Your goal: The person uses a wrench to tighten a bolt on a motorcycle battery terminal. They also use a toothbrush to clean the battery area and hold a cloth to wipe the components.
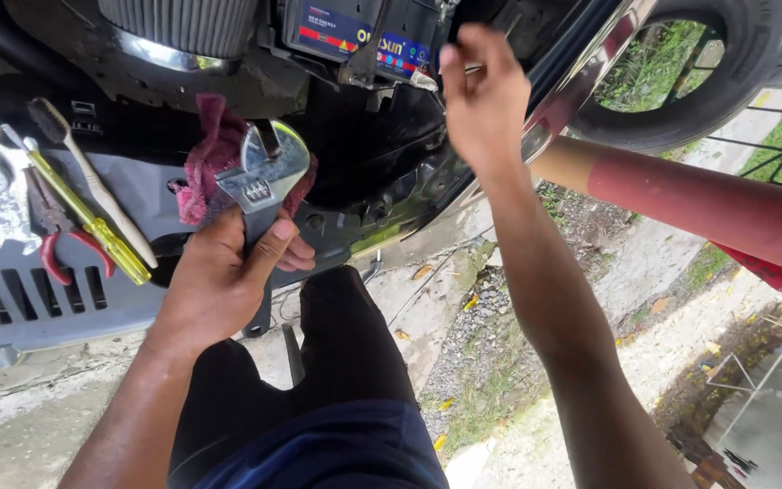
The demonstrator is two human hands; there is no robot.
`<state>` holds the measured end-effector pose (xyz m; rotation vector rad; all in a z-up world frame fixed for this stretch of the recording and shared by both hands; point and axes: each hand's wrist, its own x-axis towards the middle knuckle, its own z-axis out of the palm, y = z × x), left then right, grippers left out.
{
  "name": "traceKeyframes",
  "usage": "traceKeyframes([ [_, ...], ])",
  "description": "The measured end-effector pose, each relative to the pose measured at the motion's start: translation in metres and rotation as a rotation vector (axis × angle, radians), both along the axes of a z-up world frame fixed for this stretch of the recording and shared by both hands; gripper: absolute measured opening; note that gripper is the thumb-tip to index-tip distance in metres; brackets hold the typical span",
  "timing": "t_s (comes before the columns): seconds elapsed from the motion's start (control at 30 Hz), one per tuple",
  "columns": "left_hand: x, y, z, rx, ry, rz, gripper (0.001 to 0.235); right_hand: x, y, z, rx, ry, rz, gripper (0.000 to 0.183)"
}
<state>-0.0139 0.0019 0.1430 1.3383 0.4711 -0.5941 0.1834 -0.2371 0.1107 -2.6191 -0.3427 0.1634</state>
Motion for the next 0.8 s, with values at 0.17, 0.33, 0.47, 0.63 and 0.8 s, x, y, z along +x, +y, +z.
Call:
traceKeyframes([
  [0.17,0.011,0.0,-0.02,0.013,0.008,0.029,0.029,0.034,-0.006,-0.047,-0.101,0.164,-0.177,0.037],
  [0.33,0.017,0.005,-0.034,0.074,0.043,0.013,0.03,0.03,-0.001,-0.053,-0.065,0.2,-0.176,0.015],
  [0.47,0.022,0.011,-0.041,0.124,0.159,-0.045,0.037,0.021,0.004,-0.033,-0.027,0.09,-0.221,0.017],
  [0.63,0.036,0.015,-0.045,0.183,0.247,-0.094,0.039,0.02,0.0,-0.025,-0.022,0.11,-0.288,0.022],
  [0.8,0.031,0.015,-0.065,0.155,0.358,-0.138,0.036,0.02,0.011,-0.016,0.105,0.297,-0.407,0.035],
])
